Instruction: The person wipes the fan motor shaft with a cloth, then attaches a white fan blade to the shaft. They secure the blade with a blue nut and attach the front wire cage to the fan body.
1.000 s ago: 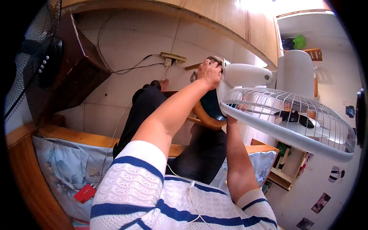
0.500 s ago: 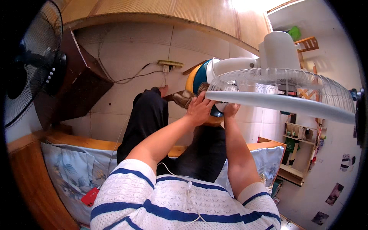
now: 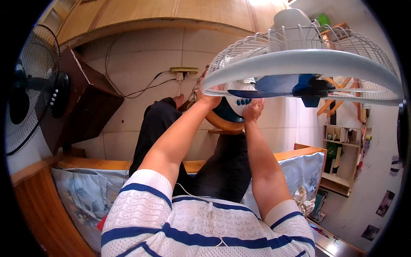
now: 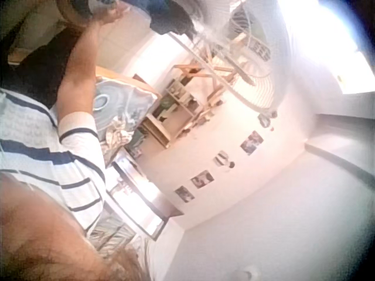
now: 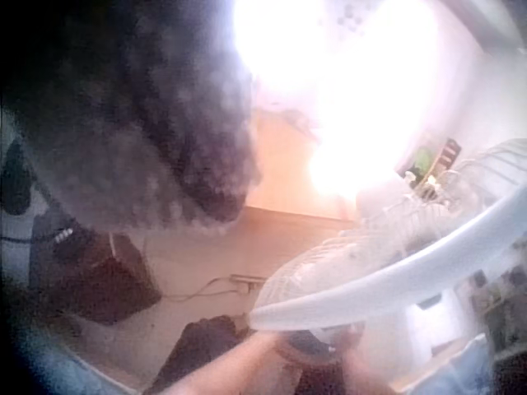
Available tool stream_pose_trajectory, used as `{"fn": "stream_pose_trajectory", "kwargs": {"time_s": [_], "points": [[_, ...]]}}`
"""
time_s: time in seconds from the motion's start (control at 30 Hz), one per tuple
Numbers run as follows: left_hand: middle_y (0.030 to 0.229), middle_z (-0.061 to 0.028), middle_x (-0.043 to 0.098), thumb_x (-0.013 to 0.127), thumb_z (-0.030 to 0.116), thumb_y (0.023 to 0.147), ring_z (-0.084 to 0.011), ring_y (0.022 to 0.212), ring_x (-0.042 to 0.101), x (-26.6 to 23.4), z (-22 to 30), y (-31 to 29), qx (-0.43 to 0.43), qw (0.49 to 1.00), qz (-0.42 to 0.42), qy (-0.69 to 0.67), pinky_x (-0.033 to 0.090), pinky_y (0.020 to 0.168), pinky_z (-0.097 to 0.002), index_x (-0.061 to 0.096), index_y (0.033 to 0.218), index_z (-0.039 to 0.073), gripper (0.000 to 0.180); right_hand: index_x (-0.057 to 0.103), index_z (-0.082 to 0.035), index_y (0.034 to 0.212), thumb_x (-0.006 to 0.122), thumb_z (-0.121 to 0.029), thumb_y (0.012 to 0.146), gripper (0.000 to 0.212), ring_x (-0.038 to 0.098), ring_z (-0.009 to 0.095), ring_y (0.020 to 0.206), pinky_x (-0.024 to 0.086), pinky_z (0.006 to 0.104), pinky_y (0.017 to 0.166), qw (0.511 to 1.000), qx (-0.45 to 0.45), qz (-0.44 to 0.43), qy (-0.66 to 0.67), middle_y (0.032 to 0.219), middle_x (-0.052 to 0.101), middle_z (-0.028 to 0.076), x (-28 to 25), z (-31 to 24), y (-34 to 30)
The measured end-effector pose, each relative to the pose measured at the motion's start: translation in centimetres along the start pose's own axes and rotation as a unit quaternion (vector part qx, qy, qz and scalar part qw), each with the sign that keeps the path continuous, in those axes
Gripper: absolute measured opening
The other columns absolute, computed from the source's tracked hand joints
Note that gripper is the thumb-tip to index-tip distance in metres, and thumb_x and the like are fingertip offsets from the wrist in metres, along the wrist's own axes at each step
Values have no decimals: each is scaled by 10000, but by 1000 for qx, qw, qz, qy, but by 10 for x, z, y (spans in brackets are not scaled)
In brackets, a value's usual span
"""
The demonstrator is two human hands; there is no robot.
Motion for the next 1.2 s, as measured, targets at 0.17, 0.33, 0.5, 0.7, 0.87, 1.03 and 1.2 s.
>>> {"fn": "stream_pose_trajectory", "kwargs": {"time_s": [0.17,0.33,0.5,0.7,0.87,1.03,1.2], "points": [[1303,-222,452,534,162,857,-418,1221,390,-10,11,-38,32,999,-23,-29,327,1020,-481,477,1248,15,422,458,-41,1305,272,-428,945,560,323,400,1296,240,466,1080,999,41,22,21,1402,373,233,-12,-29,-5],[1407,-222,331,531,99,851,-428,1310,285,7,19,-85,95,995,-16,37,267,1075,-479,360,1349,-34,543,483,-23,1258,262,-418,949,548,321,385,1301,261,473,1065,998,30,35,49,1403,374,220,-10,-39,-4],[1396,-198,344,548,100,792,-397,1331,266,27,27,-128,221,966,-86,100,245,1095,-477,434,1302,-39,540,509,-34,1217,258,-427,952,536,323,367,1304,276,480,1053,998,32,44,16,1409,374,200,-11,-24,-4],[1363,-138,411,483,75,817,-321,1292,343,45,26,-152,276,947,-157,53,274,1073,-443,512,1259,32,445,592,-82,1150,301,-416,954,484,314,352,1313,261,469,1060,995,83,8,54,1421,373,159,-17,-42,-1],[1333,-148,440,489,10,812,-316,1266,384,16,38,-141,298,936,-186,12,305,1059,-407,498,1259,17,447,558,-56,1187,402,-326,948,393,349,343,1288,268,435,1060,990,34,1,137,1395,391,183,-29,-28,4],[1310,-157,458,435,-73,792,-320,1245,424,3,30,-155,45,958,-204,-197,329,1041,-352,473,1260,-19,472,499,4,1227,416,-258,971,375,448,270,1190,332,366,1017,953,70,-2,296,1295,457,182,-86,-59,-31],[1234,-183,508,442,-19,772,-292,1194,480,-12,81,-159,-86,885,-202,-412,349,1027,-345,423,1286,0,516,382,-7,1347,397,-208,1001,401,425,185,1191,309,295,1035,759,201,-156,598,1288,441,86,-92,-63,-143]]}}
Point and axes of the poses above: each hand's wrist, its own y-axis towards the middle knuckle, its own x-axis out of the palm, z = x × y, the point moved 2 cm from there along y, towards the middle knuckle
